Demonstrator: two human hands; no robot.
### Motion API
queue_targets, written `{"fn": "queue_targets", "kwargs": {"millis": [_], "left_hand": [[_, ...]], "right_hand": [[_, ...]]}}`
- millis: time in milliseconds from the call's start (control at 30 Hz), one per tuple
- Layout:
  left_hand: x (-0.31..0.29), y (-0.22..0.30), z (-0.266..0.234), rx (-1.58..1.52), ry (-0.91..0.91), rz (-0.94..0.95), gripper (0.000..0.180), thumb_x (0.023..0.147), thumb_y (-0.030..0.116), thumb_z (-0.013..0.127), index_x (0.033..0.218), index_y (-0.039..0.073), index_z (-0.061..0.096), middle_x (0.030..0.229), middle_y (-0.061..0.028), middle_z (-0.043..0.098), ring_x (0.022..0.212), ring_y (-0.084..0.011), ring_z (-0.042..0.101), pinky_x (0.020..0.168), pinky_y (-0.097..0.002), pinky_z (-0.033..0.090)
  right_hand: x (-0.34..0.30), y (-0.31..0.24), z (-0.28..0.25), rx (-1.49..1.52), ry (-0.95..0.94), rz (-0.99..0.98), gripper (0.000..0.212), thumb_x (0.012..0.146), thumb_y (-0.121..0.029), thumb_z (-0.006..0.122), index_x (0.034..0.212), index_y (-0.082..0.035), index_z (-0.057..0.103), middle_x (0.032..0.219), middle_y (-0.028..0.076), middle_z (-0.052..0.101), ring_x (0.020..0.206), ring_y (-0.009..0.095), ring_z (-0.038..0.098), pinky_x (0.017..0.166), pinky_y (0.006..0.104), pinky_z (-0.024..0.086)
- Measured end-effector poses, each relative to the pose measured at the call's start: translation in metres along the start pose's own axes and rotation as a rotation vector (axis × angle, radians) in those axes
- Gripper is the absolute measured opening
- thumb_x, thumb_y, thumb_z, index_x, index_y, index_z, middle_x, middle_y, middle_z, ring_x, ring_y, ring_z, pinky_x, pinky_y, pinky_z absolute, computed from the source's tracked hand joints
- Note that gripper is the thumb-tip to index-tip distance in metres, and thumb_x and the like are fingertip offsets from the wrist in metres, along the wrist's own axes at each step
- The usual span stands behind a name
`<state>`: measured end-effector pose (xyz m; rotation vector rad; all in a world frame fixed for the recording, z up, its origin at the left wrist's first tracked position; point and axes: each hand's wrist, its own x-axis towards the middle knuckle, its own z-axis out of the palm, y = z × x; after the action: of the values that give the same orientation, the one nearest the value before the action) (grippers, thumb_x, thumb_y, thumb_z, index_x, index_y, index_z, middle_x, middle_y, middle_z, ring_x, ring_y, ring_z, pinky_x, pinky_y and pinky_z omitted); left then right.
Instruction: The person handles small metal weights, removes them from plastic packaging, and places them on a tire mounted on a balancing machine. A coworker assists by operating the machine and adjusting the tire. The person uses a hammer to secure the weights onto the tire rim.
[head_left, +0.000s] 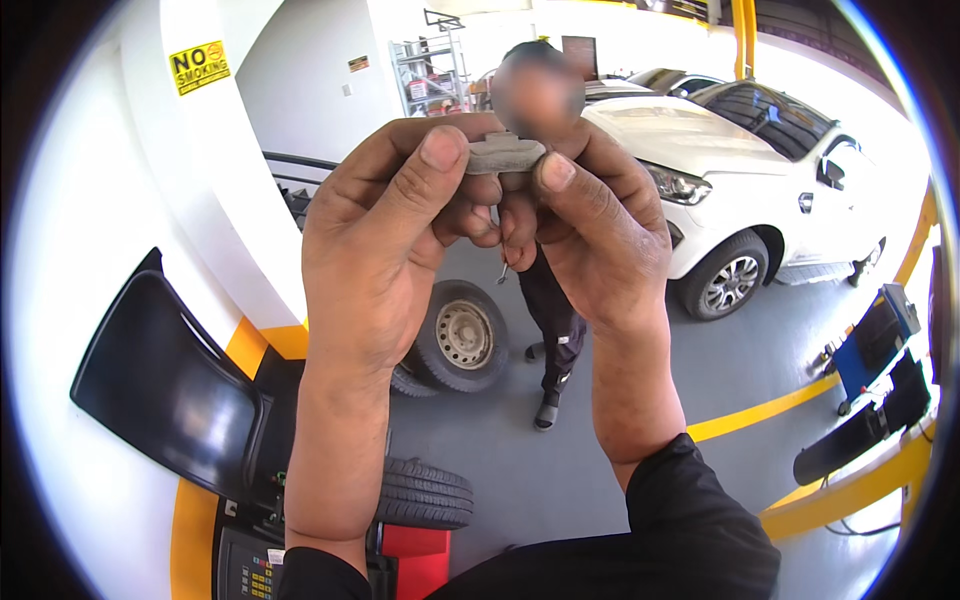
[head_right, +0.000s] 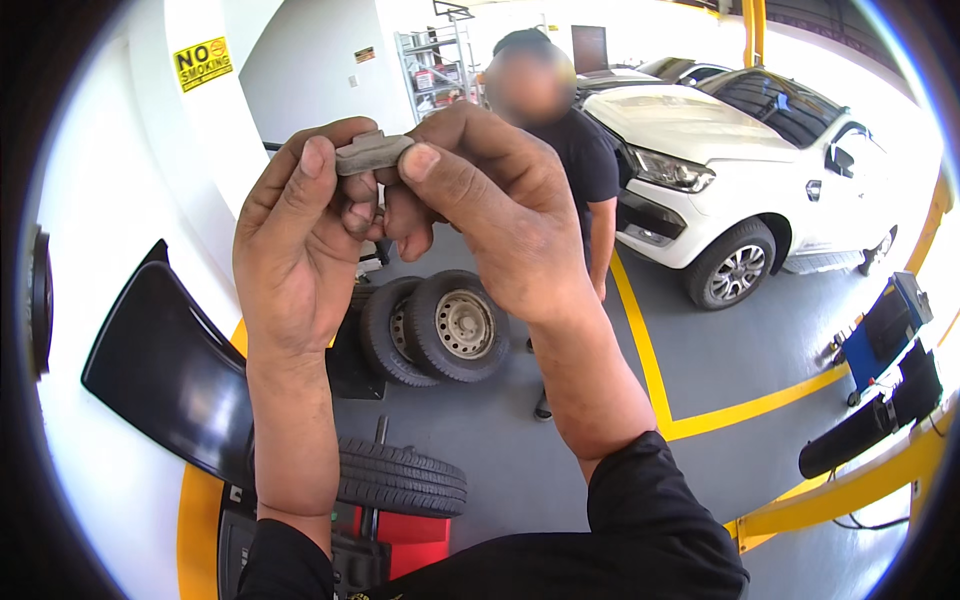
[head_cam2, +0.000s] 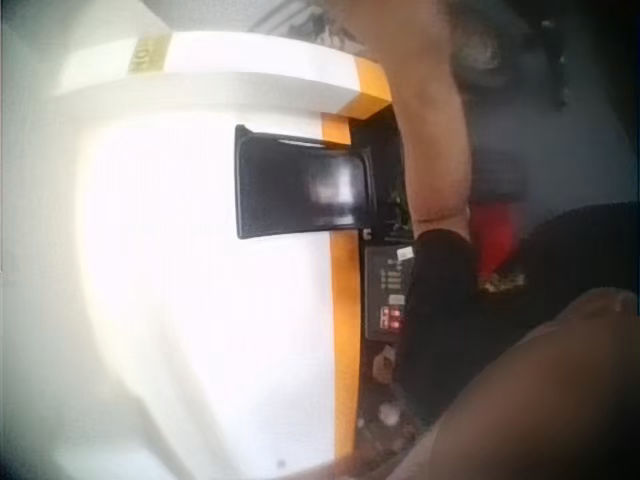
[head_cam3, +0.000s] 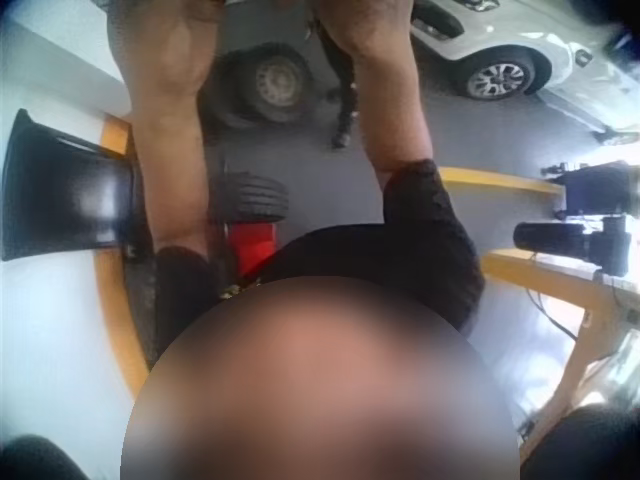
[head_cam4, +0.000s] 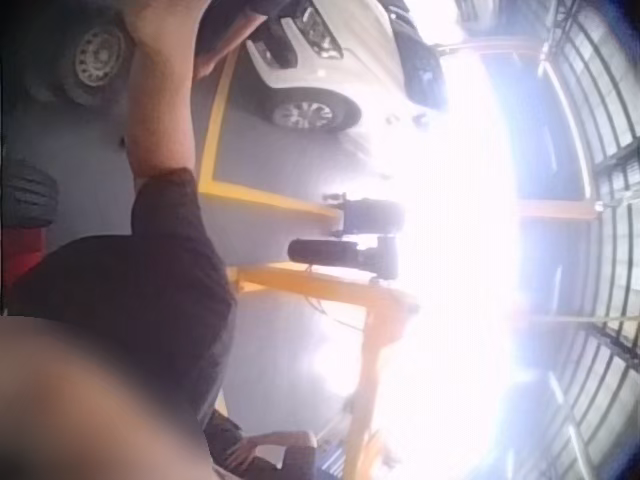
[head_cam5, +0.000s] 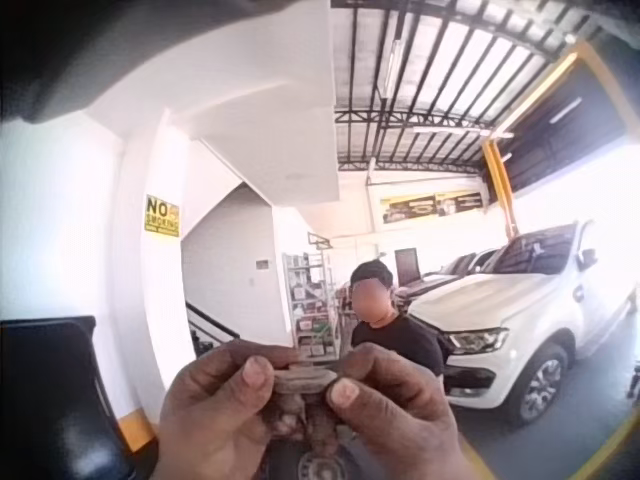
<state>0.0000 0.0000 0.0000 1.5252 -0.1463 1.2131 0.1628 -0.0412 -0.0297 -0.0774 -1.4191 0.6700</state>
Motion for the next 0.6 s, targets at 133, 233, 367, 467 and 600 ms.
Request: {"fn": "queue_targets", "kwargs": {"millis": [133,233,367,467,600], "left_hand": [[0.004,-0.014,0.014,0.069,-0.022,0.017,0.035,0.105,0.024,0.057,0.121,-0.006,0.065,0.083,-0.0041,0.064,0.074,-0.0112,0.058,0.067,-0.0264,0.050],[0.003,-0.018,0.019,0.084,-0.016,-0.006,0.037,0.107,0.025,0.053,0.123,-0.007,0.063,0.083,-0.0041,0.062,0.075,-0.0115,0.056,0.068,-0.0264,0.048],[0.002,-0.017,0.019,0.103,-0.046,0.000,0.038,0.107,0.025,0.053,0.122,-0.008,0.062,0.084,-0.0058,0.063,0.075,-0.0119,0.057,0.068,-0.0267,0.049],[0.000,-0.015,0.018,0.037,-0.030,0.018,0.030,0.101,0.021,0.064,0.115,-0.006,0.067,0.082,-0.0059,0.065,0.070,-0.0119,0.058,0.064,-0.0277,0.052],[-0.005,-0.006,0.015,0.129,0.011,0.046,0.031,0.102,0.021,0.064,0.115,-0.006,0.067,0.082,-0.0060,0.065,0.070,-0.0123,0.058,0.063,-0.0279,0.052]], "right_hand": [[-0.007,-0.008,-0.016,0.030,-0.006,-0.012,0.023,0.105,-0.020,0.056,0.099,0.002,0.062,0.081,0.008,0.064,0.068,0.012,0.061,0.062,0.0263,0.051],[-0.012,-0.011,-0.019,0.057,0.016,0.020,0.023,0.105,-0.020,0.056,0.099,0.002,0.062,0.082,0.008,0.064,0.068,0.012,0.061,0.061,0.0260,0.051],[-0.014,-0.007,-0.020,0.114,0.019,0.035,0.023,0.105,-0.020,0.056,0.100,0.002,0.061,0.082,0.009,0.065,0.067,0.012,0.062,0.061,0.0260,0.051],[-0.014,-0.002,-0.018,0.171,0.005,0.058,0.023,0.105,-0.020,0.055,0.098,0.001,0.061,0.082,0.010,0.066,0.066,0.013,0.062,0.061,0.0260,0.052],[-0.008,0.010,-0.013,0.256,-0.033,0.064,0.024,0.105,-0.020,0.055,0.097,0.001,0.060,0.080,0.011,0.066,0.065,0.013,0.063,0.061,0.0258,0.052]]}}
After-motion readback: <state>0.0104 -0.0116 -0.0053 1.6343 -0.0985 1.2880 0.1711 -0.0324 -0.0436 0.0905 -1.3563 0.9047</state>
